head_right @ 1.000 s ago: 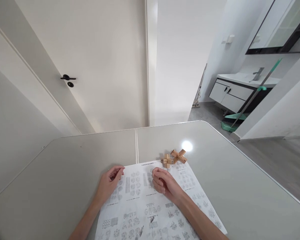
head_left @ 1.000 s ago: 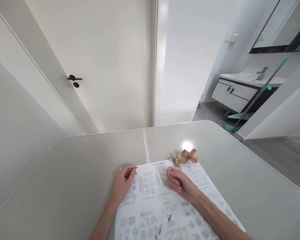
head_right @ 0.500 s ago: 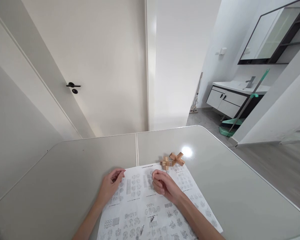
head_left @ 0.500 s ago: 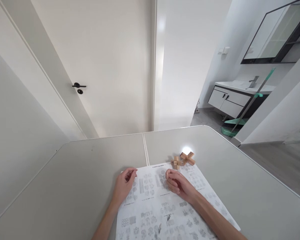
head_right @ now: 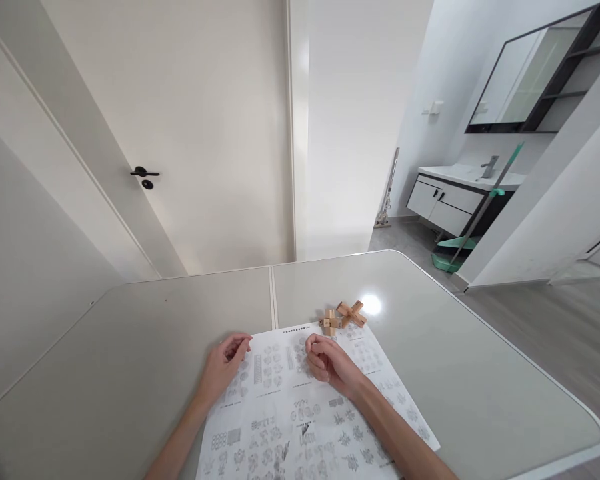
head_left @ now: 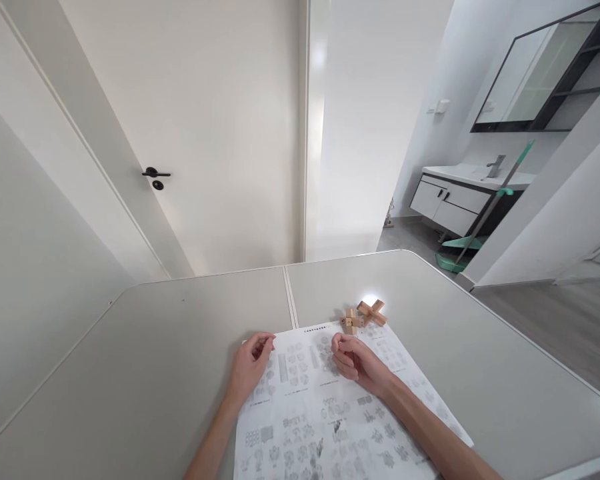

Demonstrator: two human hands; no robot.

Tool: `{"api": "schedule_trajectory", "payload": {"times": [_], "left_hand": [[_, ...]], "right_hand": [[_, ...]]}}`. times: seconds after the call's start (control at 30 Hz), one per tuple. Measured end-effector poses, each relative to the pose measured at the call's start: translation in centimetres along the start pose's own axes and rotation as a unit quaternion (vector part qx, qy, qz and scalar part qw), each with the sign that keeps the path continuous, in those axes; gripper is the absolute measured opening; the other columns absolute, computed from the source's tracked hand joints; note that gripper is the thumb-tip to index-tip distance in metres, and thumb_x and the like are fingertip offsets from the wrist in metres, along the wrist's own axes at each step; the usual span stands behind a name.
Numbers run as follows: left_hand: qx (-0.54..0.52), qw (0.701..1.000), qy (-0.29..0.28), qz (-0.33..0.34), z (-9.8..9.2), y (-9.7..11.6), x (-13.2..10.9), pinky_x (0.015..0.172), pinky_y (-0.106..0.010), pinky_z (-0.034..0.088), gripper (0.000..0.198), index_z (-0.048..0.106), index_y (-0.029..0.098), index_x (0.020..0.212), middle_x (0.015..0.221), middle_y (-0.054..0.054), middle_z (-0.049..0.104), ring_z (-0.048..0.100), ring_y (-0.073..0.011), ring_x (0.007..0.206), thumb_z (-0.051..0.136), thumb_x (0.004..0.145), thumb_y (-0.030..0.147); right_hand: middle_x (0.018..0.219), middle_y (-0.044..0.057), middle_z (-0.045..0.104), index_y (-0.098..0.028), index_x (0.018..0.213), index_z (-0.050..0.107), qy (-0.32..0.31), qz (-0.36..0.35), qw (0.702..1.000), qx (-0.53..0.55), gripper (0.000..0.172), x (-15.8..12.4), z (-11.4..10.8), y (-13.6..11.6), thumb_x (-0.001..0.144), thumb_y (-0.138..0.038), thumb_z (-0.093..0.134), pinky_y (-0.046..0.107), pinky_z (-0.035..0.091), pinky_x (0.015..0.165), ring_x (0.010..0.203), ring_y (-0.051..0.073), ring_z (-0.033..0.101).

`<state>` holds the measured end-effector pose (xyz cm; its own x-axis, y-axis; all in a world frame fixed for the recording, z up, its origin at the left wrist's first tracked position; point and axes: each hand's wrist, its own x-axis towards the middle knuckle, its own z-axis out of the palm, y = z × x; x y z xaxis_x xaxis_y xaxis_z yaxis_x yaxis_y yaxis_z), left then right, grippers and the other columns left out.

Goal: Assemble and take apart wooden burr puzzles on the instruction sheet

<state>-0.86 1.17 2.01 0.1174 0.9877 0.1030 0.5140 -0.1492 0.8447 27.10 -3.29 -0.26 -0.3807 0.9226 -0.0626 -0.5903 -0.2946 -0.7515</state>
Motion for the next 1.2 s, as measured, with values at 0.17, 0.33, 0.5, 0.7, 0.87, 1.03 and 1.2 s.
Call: {"api": "schedule_trajectory", "payload": {"times": [0.17, 0.33, 0.5, 0.7, 0.87, 1.03, 1.2], "left_hand": [[0.001, 1.000, -0.006, -0.003, 0.0, 0.0, 0.0, 0.061, -0.027, 0.046, 0.040, 0.071, 0.021, 0.096, 0.079, -0.003, 0.071, 0.060, -0.0173, 0.065, 0.053, 0.093, 0.056], [0.005, 1.000, -0.009, -0.004, 0.1, -0.4, 0.1, 0.062, -0.027, 0.046, 0.038, 0.072, 0.022, 0.095, 0.080, -0.003, 0.071, 0.060, -0.0172, 0.066, 0.054, 0.093, 0.055], [0.005, 1.000, -0.011, -0.004, 0.1, -0.5, 0.2, 0.061, -0.027, 0.046, 0.040, 0.072, 0.021, 0.095, 0.079, -0.003, 0.071, 0.060, -0.0179, 0.067, 0.053, 0.092, 0.056], [0.003, 1.000, -0.025, -0.002, 0.0, 0.2, 0.1, 0.063, -0.027, 0.046, 0.039, 0.071, 0.021, 0.096, 0.081, -0.003, 0.070, 0.059, -0.0173, 0.067, 0.052, 0.093, 0.055], [0.007, 0.999, -0.032, 0.002, -2.8, -0.5, 0.5, 0.063, -0.028, 0.047, 0.036, 0.070, 0.022, 0.092, 0.078, -0.002, 0.068, 0.061, -0.0177, 0.067, 0.053, 0.091, 0.053], [0.023, 1.000, 0.011, -0.017, -5.3, -2.0, 1.2, 0.063, -0.028, 0.048, 0.039, 0.068, 0.022, 0.095, 0.079, -0.002, 0.069, 0.058, -0.0168, 0.064, 0.052, 0.090, 0.057], [0.060, 0.998, -0.003, -0.015, -4.9, -1.5, 0.9, 0.062, -0.028, 0.047, 0.040, 0.070, 0.022, 0.094, 0.080, -0.002, 0.071, 0.061, -0.0182, 0.066, 0.052, 0.090, 0.057]], "right_hand": [[0.054, -0.009, 0.038, -0.018, 0.084, 0.062, -0.002, 0.006, 1.000, -0.009, 0.013, 0.0, -0.5, 0.1, 0.091, -0.028, 0.068, 0.022, 0.020, 0.043, 0.042, 0.006, 0.027], [0.055, -0.010, 0.038, -0.017, 0.087, 0.063, -0.009, 0.004, 1.000, -0.017, 0.013, 0.0, -0.9, 0.3, 0.093, -0.028, 0.068, 0.022, 0.020, 0.043, 0.042, 0.006, 0.028], [0.055, -0.010, 0.037, -0.018, 0.090, 0.063, -0.005, -0.002, 1.000, -0.012, 0.015, 0.0, -0.7, 0.2, 0.094, -0.030, 0.069, 0.021, 0.020, 0.042, 0.042, 0.006, 0.028], [0.056, -0.010, 0.036, -0.018, 0.087, 0.060, 0.001, -0.010, 1.000, -0.026, 0.025, 0.0, -0.4, 0.2, 0.098, -0.039, 0.067, 0.021, 0.020, 0.043, 0.043, 0.006, 0.028], [0.053, -0.010, 0.035, -0.018, 0.068, 0.050, -0.003, 0.002, 0.997, -0.075, 0.044, -0.9, -1.7, -0.8, 0.099, -0.046, 0.065, 0.021, 0.020, 0.043, 0.042, 0.005, 0.029], [0.047, -0.010, 0.033, -0.019, 0.058, 0.044, 0.012, -0.004, 0.996, -0.091, 0.053, -2.5, -4.5, -2.5, 0.098, -0.045, 0.066, 0.020, 0.018, 0.040, 0.038, 0.005, 0.025], [0.042, -0.011, 0.028, -0.019, 0.055, 0.043, 0.077, -0.114, 0.990, 0.001, 0.054, -2.7, -6.1, -3.6, 0.100, -0.041, 0.065, 0.017, 0.020, 0.033, 0.035, 0.004, 0.018]]}}
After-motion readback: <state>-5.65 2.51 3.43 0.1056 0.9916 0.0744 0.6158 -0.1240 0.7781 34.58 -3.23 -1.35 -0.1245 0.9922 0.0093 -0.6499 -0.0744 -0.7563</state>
